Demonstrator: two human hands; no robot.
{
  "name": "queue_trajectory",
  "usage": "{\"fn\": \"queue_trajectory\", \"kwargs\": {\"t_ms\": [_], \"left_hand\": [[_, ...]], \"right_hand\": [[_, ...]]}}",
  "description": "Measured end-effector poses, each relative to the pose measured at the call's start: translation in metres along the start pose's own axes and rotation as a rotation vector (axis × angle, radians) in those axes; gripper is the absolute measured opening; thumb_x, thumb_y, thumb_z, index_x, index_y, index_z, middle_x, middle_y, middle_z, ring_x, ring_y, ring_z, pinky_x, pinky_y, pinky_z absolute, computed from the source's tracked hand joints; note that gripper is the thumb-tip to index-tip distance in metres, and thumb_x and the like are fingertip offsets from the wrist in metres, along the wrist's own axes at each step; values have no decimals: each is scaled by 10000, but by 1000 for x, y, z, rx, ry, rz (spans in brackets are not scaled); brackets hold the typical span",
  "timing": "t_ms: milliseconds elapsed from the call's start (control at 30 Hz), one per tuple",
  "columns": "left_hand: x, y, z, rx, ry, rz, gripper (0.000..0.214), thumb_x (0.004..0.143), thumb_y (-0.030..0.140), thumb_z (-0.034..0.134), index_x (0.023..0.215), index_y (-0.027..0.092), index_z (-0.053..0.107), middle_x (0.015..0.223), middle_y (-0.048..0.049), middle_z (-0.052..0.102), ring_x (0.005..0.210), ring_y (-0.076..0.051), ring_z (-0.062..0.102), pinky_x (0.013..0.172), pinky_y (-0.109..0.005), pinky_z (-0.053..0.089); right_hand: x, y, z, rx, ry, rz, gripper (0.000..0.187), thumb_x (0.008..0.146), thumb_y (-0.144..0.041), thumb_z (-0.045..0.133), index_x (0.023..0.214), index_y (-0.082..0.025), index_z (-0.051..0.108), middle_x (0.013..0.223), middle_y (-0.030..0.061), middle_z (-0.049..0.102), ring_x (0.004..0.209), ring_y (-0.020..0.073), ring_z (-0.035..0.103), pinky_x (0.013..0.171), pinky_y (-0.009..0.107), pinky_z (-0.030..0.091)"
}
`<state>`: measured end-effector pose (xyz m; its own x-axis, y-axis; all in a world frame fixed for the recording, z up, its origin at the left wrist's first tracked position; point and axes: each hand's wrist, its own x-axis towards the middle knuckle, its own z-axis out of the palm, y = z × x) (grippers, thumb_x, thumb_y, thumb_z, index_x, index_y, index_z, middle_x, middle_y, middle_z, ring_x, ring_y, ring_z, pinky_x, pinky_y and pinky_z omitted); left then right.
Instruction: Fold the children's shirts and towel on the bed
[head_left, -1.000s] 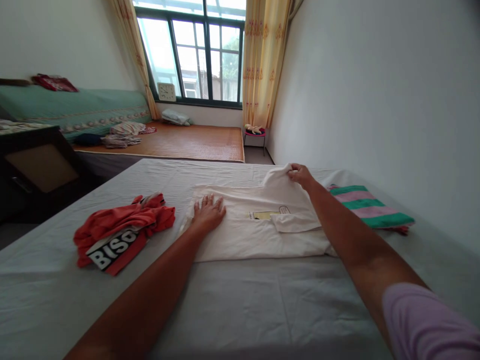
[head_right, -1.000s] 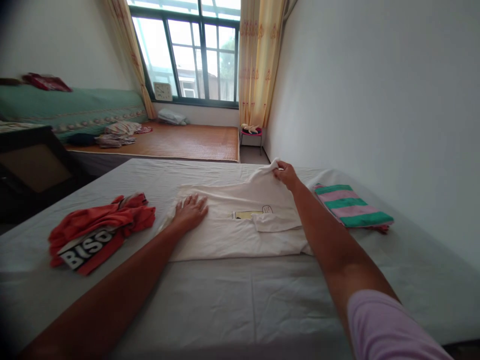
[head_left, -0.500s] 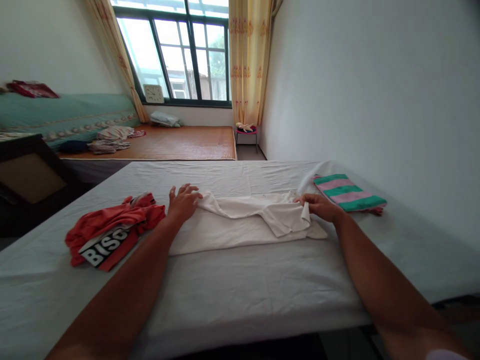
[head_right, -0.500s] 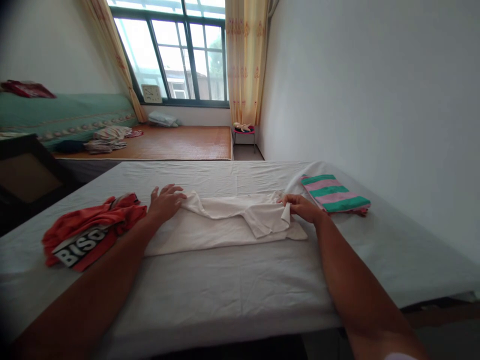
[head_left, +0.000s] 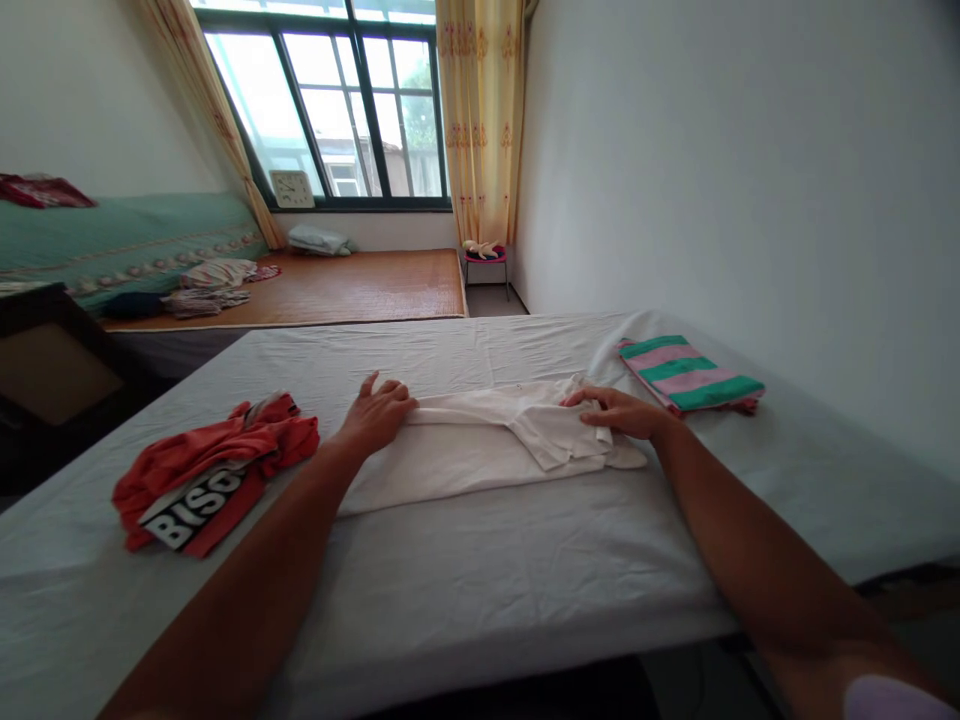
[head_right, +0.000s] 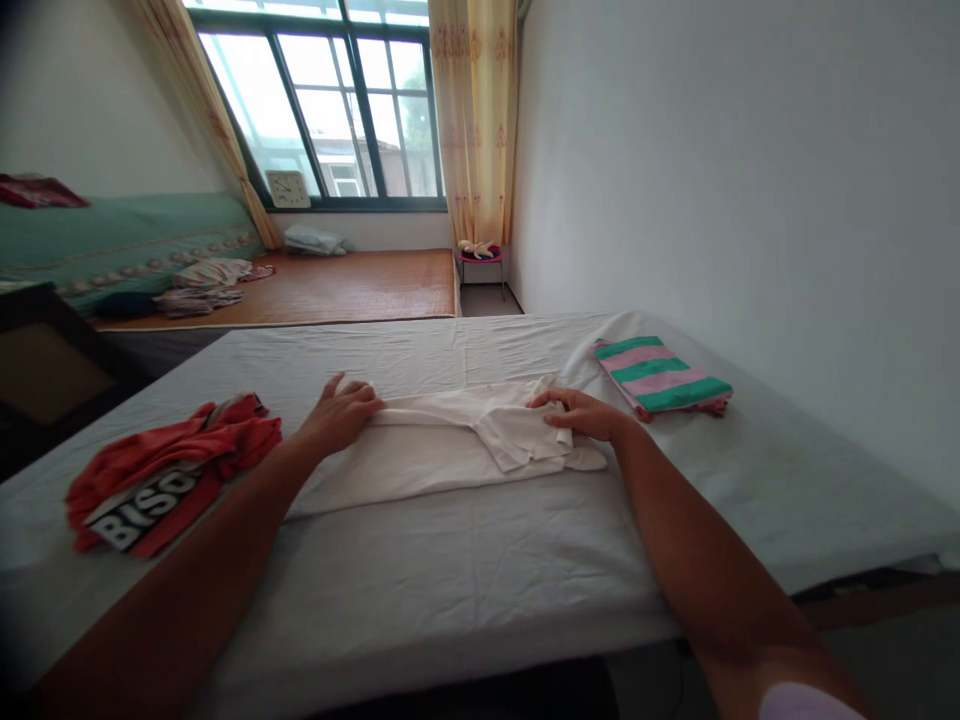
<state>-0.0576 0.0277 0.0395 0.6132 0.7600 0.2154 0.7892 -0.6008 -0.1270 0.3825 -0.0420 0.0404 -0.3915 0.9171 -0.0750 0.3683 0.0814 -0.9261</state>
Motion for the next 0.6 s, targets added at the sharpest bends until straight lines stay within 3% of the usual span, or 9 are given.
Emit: {"fn": "queue_trajectory", "kwargs": {"t_ms": [100,167,200,267,367,500,600], "left_hand": [[-6,-10,-19,79,132,-151,235,756,148,510,844,273,690,1037,-60,641,1197,-268,466,1140,-529,8],[-10,-19,-29,107,152,-182,163,716,197,563,822,259,669,1114,-51,621,1242,-279,426,1140,-520,12],[-13,-22,-33,101,97,-168,136,696,216,577,801,252,655,1116,-44,624,1230,-272,440,1139,-510,36],[-18,-28,-36,61,-125,-141,108,663,219,574,757,240,623,1028,-31,657,1115,-248,529,1115,-504,135],[-23,-34,-34,20,-401,-183,174,639,151,514,759,236,606,890,-20,684,916,-228,606,1011,-531,279],[-30,-42,-30,43,-388,-240,238,637,89,465,758,230,614,890,-44,699,914,-253,616,954,-557,305],[-32,-42,-33,41,-409,-267,282,643,125,531,858,258,655,1041,-63,693,1037,-300,593,975,-588,278]], "right_hand": [[-2,-5,0,60,91,-110,371,725,-402,708,1038,-210,655,1287,72,576,1184,248,515,951,342,435],[-6,-5,-5,150,107,-130,378,725,-403,710,1048,-216,648,1323,80,550,1161,239,532,901,325,468],[-8,-5,-8,172,61,-107,391,729,-406,709,1064,-215,645,1326,83,546,1110,226,562,855,309,491],[-13,-2,-14,150,-126,1,420,743,-418,701,1100,-205,642,1277,88,574,942,180,619,743,266,525],[-15,3,-18,63,-335,152,452,752,-432,697,1125,-181,642,1132,76,635,702,102,611,590,203,523],[-14,7,-21,65,-298,127,411,739,-417,719,1048,-154,652,1027,61,655,711,100,611,607,195,526],[-18,6,-29,45,-252,122,405,764,-431,690,1062,-160,646,952,59,672,719,120,628,609,213,519]]}}
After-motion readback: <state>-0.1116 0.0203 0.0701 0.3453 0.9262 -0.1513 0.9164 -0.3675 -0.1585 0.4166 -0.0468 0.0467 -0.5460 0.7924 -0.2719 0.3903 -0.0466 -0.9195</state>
